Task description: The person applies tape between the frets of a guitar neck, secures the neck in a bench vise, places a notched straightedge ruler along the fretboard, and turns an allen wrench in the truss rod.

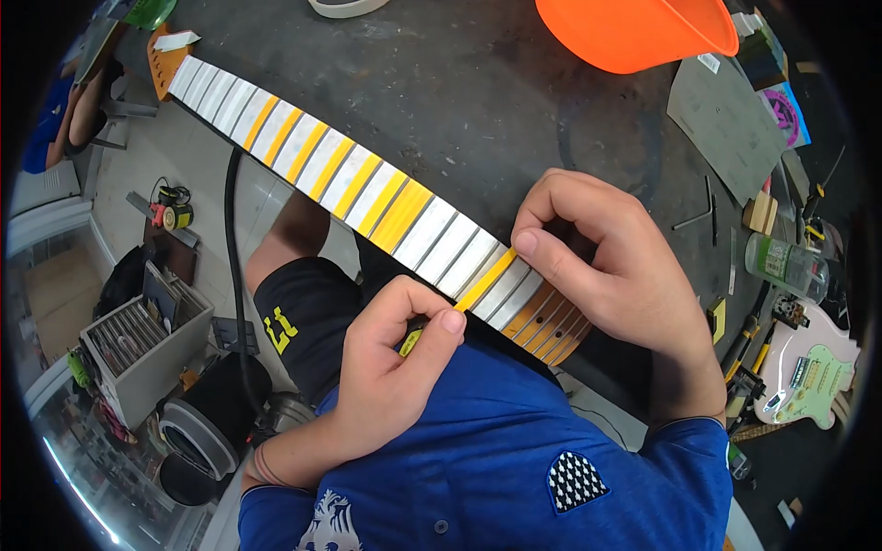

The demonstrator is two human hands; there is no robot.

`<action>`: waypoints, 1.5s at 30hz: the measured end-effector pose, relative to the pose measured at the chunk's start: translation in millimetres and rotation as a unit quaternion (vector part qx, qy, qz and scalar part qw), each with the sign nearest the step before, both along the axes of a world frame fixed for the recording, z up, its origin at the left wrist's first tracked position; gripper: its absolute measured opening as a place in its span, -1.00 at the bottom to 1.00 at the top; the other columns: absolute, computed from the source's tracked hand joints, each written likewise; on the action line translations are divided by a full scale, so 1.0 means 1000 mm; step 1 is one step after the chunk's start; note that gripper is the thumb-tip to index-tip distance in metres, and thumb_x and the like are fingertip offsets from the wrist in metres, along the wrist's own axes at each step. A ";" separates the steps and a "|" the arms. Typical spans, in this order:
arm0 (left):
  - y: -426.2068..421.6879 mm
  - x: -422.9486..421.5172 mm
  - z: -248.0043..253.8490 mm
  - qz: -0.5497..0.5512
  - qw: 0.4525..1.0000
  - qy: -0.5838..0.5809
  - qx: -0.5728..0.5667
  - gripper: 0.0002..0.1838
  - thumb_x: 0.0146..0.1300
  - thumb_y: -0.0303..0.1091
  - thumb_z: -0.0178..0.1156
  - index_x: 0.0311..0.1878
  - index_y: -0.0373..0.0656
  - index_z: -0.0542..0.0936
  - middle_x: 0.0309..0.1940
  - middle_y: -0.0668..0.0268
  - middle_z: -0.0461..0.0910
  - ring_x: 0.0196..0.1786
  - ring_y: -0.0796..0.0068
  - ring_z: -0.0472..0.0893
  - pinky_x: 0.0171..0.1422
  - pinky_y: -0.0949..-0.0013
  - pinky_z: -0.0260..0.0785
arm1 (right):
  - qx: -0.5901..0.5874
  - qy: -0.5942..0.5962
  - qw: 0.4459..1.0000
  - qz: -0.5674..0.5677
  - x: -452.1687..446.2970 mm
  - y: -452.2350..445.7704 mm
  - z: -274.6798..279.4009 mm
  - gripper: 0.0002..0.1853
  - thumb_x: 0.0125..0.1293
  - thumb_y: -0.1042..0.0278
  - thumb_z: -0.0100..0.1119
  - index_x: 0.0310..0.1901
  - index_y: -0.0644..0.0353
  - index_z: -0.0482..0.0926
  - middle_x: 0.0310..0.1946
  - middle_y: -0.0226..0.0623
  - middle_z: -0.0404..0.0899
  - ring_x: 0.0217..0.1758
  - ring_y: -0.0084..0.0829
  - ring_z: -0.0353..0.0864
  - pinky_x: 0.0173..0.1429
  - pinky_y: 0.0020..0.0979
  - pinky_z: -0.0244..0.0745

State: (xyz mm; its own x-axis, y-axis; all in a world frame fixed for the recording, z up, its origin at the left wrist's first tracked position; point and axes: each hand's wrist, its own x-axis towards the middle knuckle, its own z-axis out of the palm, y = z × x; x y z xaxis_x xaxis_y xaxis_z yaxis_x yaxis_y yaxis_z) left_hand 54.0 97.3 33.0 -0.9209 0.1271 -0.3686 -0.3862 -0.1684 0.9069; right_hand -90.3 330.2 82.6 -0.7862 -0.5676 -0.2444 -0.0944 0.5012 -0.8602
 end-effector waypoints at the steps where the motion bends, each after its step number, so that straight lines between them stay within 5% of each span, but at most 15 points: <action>1: 0.002 -0.001 0.000 0.005 1.000 -0.003 0.004 -0.88 0.86 -0.40 0.26 0.12 -0.27 0.61 -0.04 0.23 0.80 0.04 0.58 0.72 0.27 0.37 0.59 | 0.022 -0.029 0.999 0.002 -0.001 0.000 0.003 -0.79 0.71 0.33 0.41 -0.05 0.32 0.72 -0.19 -0.33 0.76 -0.11 -0.55 0.69 0.00 -0.38 0.60; 4: 0.006 0.000 -0.003 0.010 1.000 -0.001 0.009 -0.89 0.85 -0.43 0.27 0.10 -0.28 0.62 -0.02 0.20 0.82 0.06 0.56 0.75 0.30 0.35 0.61 | -0.003 -0.034 0.999 -0.025 0.000 0.001 -0.007 -0.77 0.66 0.29 0.42 -0.08 0.33 0.78 -0.33 -0.13 0.77 -0.34 -0.33 0.74 -0.22 -0.22 0.60; 7: 0.005 0.002 -0.005 0.004 1.000 0.017 0.000 -0.90 0.84 -0.45 0.28 0.08 -0.29 0.63 0.03 0.16 0.85 0.13 0.53 0.79 0.37 0.33 0.62 | 0.024 -0.081 0.996 -0.018 -0.005 0.001 0.000 -0.82 0.65 0.36 0.49 -0.07 0.33 0.77 -0.25 -0.33 0.76 -0.20 -0.55 0.70 -0.09 -0.38 0.58; 17: 0.002 -0.004 -0.006 -0.011 1.000 0.027 -0.002 -0.91 0.82 -0.49 0.27 0.05 -0.29 0.66 0.09 0.12 0.88 0.23 0.48 0.81 0.45 0.30 0.63 | 0.027 -0.046 0.999 -0.014 -0.005 0.001 -0.006 -0.84 0.60 0.39 0.51 -0.11 0.32 0.79 -0.29 -0.30 0.78 -0.22 -0.49 0.73 -0.09 -0.33 0.58; 20: 0.010 -0.005 -0.006 0.049 0.998 0.019 0.016 -0.93 0.69 -0.58 0.38 -0.06 -0.31 0.75 -0.04 0.21 0.88 0.05 0.56 0.82 0.22 0.41 0.63 | 0.023 -0.039 0.999 -0.014 -0.004 0.001 -0.008 -0.84 0.59 0.39 0.51 -0.11 0.32 0.79 -0.29 -0.28 0.79 -0.22 -0.45 0.74 -0.08 -0.31 0.58; 26: 0.008 -0.005 -0.007 0.042 0.999 0.018 0.015 -0.92 0.68 -0.59 0.38 -0.06 -0.30 0.75 -0.06 0.21 0.88 0.03 0.57 0.81 0.20 0.41 0.63 | 0.034 -0.029 0.999 -0.005 -0.004 0.002 -0.008 -0.85 0.58 0.40 0.51 -0.11 0.32 0.79 -0.29 -0.28 0.79 -0.21 -0.44 0.75 -0.07 -0.31 0.59; 29: -0.001 -0.005 -0.006 -0.022 1.000 0.022 0.001 -0.91 0.81 -0.48 0.28 0.05 -0.29 0.65 0.09 0.09 0.89 0.23 0.47 0.82 0.44 0.29 0.64 | 0.028 -0.038 0.999 -0.013 -0.004 0.001 -0.008 -0.85 0.58 0.41 0.51 -0.11 0.32 0.79 -0.28 -0.27 0.79 -0.21 -0.43 0.75 -0.07 -0.30 0.59; 38: -0.001 -0.004 -0.008 -0.021 1.000 0.020 0.003 -0.91 0.81 -0.49 0.28 0.05 -0.30 0.65 0.09 0.09 0.89 0.24 0.44 0.82 0.46 0.26 0.64 | 0.033 -0.013 0.999 -0.004 -0.002 0.001 -0.009 -0.87 0.57 0.42 0.50 -0.11 0.32 0.79 -0.28 -0.24 0.78 -0.20 -0.38 0.75 -0.05 -0.28 0.60; 41: 0.007 -0.005 -0.011 0.037 0.999 0.034 0.013 -0.93 0.66 -0.61 0.36 -0.07 -0.30 0.74 -0.10 0.24 0.87 -0.04 0.63 0.78 0.13 0.44 0.62 | 0.036 0.001 0.999 0.002 -0.002 0.001 -0.010 -0.86 0.58 0.42 0.49 -0.12 0.32 0.78 -0.28 -0.23 0.78 -0.20 -0.35 0.76 -0.04 -0.26 0.61; 45: 0.007 -0.005 -0.014 0.032 0.998 0.048 0.006 -0.93 0.65 -0.61 0.37 -0.07 -0.29 0.74 -0.10 0.25 0.86 -0.05 0.64 0.77 0.11 0.45 0.61 | 0.037 0.007 0.999 0.001 -0.002 0.000 -0.011 -0.86 0.59 0.41 0.48 -0.12 0.32 0.77 -0.28 -0.23 0.78 -0.18 -0.33 0.75 0.00 -0.26 0.60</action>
